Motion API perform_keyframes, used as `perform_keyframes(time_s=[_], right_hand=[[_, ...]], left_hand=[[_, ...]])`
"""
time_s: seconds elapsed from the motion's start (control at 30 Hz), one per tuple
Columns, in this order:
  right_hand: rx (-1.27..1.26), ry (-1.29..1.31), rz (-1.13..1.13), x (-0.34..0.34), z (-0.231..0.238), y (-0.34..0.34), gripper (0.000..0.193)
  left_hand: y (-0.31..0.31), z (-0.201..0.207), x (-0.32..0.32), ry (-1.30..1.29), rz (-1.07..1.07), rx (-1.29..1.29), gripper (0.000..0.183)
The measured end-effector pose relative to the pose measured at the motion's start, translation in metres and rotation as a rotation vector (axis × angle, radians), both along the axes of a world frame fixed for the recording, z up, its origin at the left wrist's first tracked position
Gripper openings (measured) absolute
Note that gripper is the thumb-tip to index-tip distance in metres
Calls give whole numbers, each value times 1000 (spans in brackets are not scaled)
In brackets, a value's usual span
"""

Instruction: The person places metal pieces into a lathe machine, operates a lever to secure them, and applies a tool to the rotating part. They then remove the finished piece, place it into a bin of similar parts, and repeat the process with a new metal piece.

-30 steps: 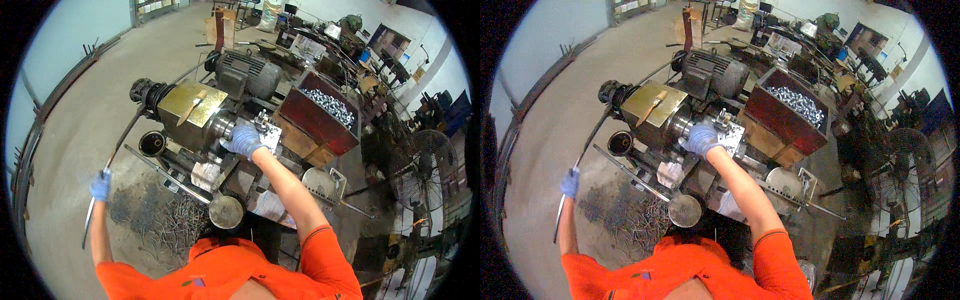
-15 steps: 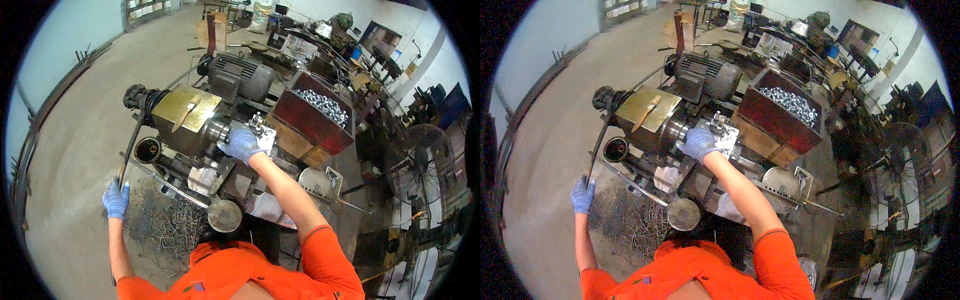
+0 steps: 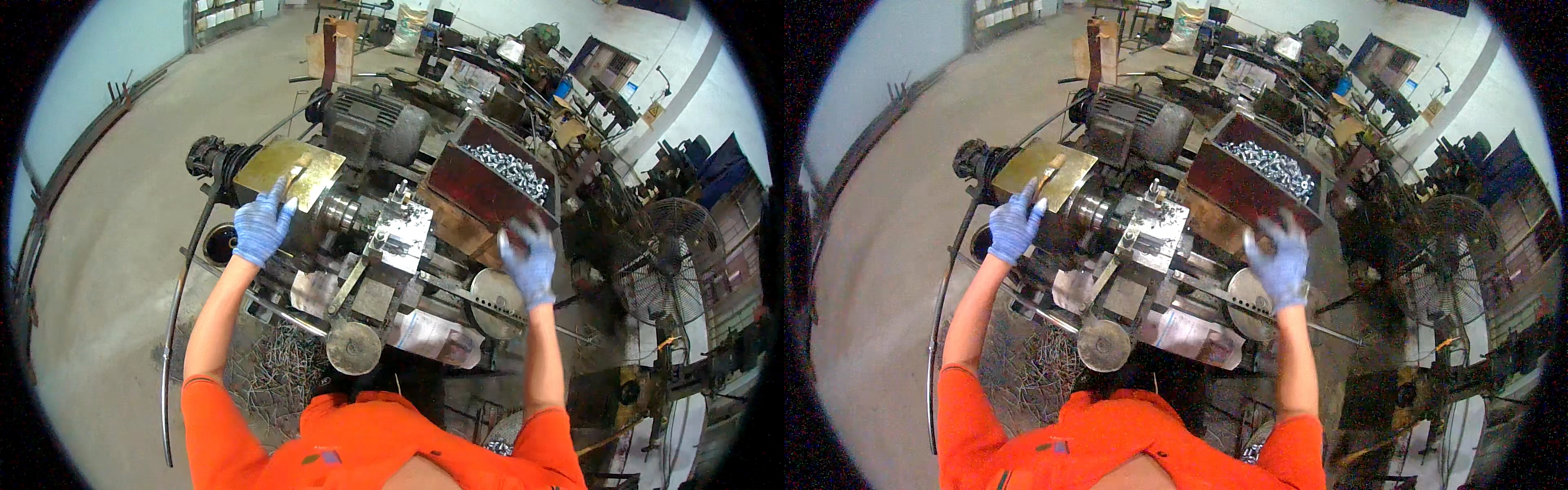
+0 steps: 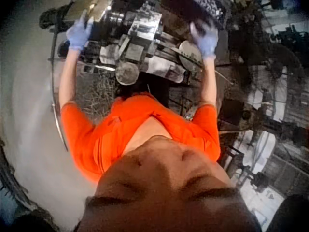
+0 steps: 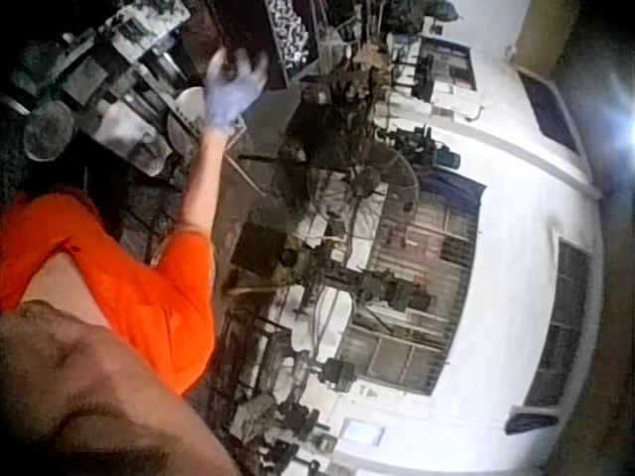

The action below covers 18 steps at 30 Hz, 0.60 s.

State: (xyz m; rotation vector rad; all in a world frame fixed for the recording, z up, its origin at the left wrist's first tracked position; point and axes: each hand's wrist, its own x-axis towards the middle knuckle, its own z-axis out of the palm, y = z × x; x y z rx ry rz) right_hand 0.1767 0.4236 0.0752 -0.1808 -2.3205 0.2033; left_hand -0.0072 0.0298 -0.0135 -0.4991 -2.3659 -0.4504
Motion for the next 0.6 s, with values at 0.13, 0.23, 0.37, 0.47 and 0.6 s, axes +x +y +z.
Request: perform_keyframes(time_s=[0.13,0.23,0.37,0.47,0.6], right_hand=[[-175,-192,-36,77,-79,15,25],[-391,-209,-81,128,-115,13,24],[-558,-202,-133,150,-126,7,21],[-537,-165,-129,157,-125,13,20],[-484,-139,-111,163,-114,16,19]], left_hand=[[13,-5,16,38,-193,117,29],[43,8,60,32,-400,117,26],[75,-24,62,-82,-375,87,23],[85,-34,64,-166,-340,-15,20],[57,-37,74,-251,-393,-133,22]])
